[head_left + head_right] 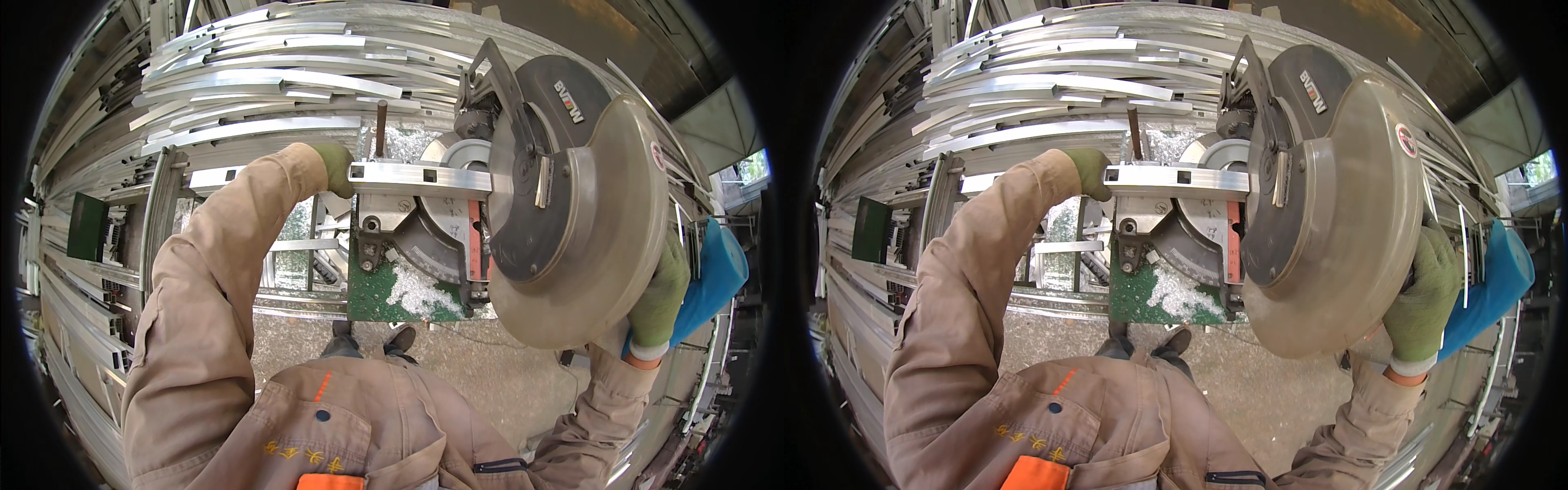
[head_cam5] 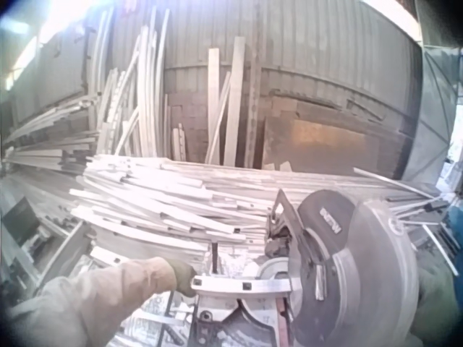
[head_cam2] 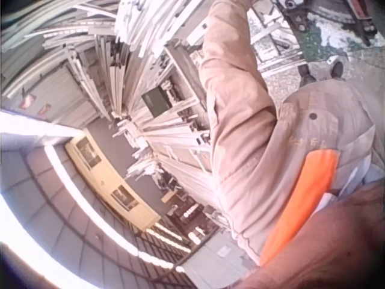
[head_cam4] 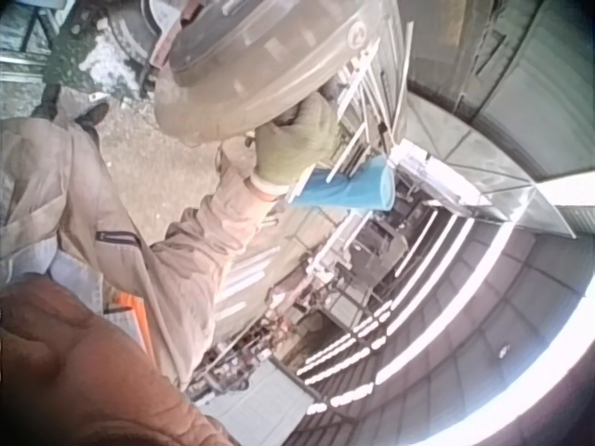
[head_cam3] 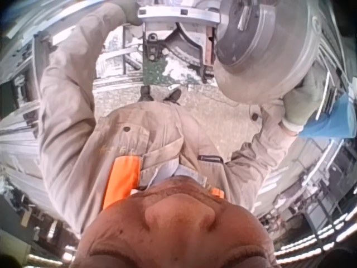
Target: The person uses a chop saw to cut aluminum profiles into shorter pieces. They repeatedly position a profile on the saw, lower the blade to cut, then remove the cut piece and place it aside. The process is repeated multiple times with different profile lengths.
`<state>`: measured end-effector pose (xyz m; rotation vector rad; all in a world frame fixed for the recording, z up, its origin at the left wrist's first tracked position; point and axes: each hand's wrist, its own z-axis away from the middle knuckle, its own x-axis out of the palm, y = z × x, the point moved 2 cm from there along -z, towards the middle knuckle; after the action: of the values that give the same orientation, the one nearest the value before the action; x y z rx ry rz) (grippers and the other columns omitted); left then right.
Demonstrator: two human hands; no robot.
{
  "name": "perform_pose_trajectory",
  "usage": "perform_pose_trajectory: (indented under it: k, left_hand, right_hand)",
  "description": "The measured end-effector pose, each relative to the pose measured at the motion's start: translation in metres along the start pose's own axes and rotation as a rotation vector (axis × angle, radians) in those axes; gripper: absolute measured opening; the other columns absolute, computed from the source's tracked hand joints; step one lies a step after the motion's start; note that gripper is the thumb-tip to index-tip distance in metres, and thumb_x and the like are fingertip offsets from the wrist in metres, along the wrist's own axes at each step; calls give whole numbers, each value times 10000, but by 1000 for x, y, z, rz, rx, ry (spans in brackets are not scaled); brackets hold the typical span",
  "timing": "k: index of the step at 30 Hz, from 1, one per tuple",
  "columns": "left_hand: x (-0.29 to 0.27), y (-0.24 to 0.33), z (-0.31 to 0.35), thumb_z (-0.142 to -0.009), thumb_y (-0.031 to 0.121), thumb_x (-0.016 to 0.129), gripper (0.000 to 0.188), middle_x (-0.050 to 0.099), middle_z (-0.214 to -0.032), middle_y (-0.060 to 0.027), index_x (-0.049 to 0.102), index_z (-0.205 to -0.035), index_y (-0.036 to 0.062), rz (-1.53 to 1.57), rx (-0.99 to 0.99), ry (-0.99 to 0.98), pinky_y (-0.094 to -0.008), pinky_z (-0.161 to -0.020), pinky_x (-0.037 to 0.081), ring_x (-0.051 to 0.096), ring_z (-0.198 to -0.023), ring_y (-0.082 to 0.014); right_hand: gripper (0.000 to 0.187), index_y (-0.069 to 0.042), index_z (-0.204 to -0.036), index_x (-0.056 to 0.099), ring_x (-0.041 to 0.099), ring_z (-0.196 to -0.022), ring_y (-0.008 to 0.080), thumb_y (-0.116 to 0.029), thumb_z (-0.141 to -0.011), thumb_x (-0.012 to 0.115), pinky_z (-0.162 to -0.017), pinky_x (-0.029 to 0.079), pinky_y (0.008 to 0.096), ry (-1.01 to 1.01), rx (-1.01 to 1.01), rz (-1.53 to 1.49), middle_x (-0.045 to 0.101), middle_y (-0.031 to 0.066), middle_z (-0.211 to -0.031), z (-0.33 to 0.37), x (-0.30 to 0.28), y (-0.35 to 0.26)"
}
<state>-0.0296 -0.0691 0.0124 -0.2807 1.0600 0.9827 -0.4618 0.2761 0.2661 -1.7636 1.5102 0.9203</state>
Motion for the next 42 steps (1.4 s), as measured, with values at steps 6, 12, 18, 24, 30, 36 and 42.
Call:
perform_pose_trajectory:
  k: [6,12,18,24,30,36,42]
  left_hand:
    - [3,-3,1,-791,417,909,495,842,-921,-247,893,-1066,6,63,30,13,-520,-829,619,771,-811,-409]
    - [0,0,3,-775,436,901,525,838,-946,-264,898,-1077,6,-9,-33,12,-521,-856,628,782,-841,-437]
    - [-4,5,8,-765,441,919,542,843,-957,-257,900,-1086,4,12,-24,29,-514,-850,634,794,-859,-431]
    - [-3,5,3,-754,471,937,581,867,-1016,-248,915,-1126,26,-63,-37,25,-504,-896,650,817,-907,-428]
    - [-1,0,-1,-774,452,917,551,855,-967,-247,906,-1098,7,-2,-4,20,-513,-869,646,799,-865,-421]
    - [-4,3,4,-790,421,905,524,844,-934,-251,895,-1080,-16,-1,-6,2,-520,-837,638,778,-826,-414]
    - [-11,13,31,-852,448,923,577,879,-1131,-247,903,-1218,3,-50,-115,-44,-516,-962,670,831,-1001,-419]
  right_hand:
    - [407,-15,-1202,791,719,-1050,444,-170,-843,907,-935,565,514,2,-36,108,762,187,-1110,13,3,-4]
    - [375,-14,-1214,787,725,-1067,457,-170,-886,883,-1041,588,541,-8,-63,94,765,190,-1117,25,11,-9]
    - [385,-18,-1241,789,729,-1054,472,-159,-896,883,-1126,592,589,10,-24,69,773,194,-1122,42,18,-12]
    - [430,-15,-1309,784,723,-1084,476,-147,-908,867,-1099,582,585,17,-10,59,775,190,-1137,66,30,-9]
    - [476,-17,-1373,763,724,-1137,484,-168,-929,849,-1196,557,625,-1,16,101,771,192,-1182,89,43,-5]
    - [482,-12,-1375,767,733,-1170,487,-202,-942,859,-1240,536,653,40,25,116,778,192,-1188,104,58,-11]
    - [442,-21,-1330,795,752,-1163,464,-165,-921,882,-1249,536,659,12,33,89,802,173,-1173,81,41,-25]
